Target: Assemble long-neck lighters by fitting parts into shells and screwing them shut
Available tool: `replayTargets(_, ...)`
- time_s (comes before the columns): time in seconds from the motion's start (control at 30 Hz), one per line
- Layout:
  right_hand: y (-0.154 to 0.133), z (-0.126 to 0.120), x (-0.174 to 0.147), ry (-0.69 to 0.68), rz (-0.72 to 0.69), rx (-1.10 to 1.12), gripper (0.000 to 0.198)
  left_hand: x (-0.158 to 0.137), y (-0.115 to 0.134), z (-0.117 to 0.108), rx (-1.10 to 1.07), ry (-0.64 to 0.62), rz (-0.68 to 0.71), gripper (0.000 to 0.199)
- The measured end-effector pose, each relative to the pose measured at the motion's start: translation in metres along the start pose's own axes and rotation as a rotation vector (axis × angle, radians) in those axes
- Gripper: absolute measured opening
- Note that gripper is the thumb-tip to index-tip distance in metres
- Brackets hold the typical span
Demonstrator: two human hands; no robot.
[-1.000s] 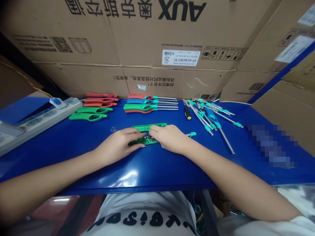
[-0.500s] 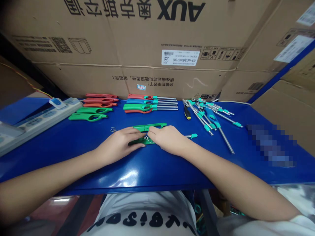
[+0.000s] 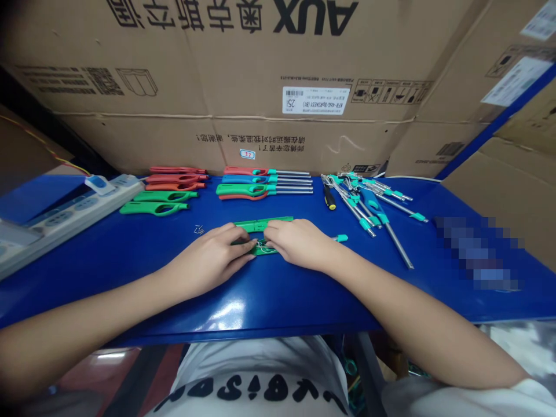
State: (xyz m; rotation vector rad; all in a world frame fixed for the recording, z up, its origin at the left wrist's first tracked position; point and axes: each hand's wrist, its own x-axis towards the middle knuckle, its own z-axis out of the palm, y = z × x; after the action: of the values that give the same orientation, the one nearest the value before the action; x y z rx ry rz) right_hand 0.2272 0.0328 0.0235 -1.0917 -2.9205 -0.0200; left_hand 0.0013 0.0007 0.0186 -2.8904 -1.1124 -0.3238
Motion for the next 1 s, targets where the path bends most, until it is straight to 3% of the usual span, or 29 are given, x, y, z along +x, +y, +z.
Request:
replayTargets(0.3,0.006,0.003,-0.001,0.028,-0.007,0.070,0.020,0.000,-0.010,0.010,-0.165,0.072,-0.008,0.022)
replayTargets(0.5,0.007,-0.002,-0.003,0.031,-0.033,0.063,0.023,0.000,0.001,0.003,0.083,-0.017,0.045,0.023)
replayTargets(0.67,0.012,-0.011,-0.009,0.070,-0.007,0.302,0.018,0.000,0.010,0.002,0.163,-0.072,0.035,0.023)
replayTargets(0.9,0.017,0.000,-0.007,0.042,-0.083,0.543,0.006,-0.002,0.003,0.003,0.018,-0.025,-0.015,0.023)
replayTargets(1.0,0.021,0.003,-0.005,0.072,-0.030,0.672,0.008,-0.003,0.000,0.003,-0.029,-0.005,-0.018,0.033)
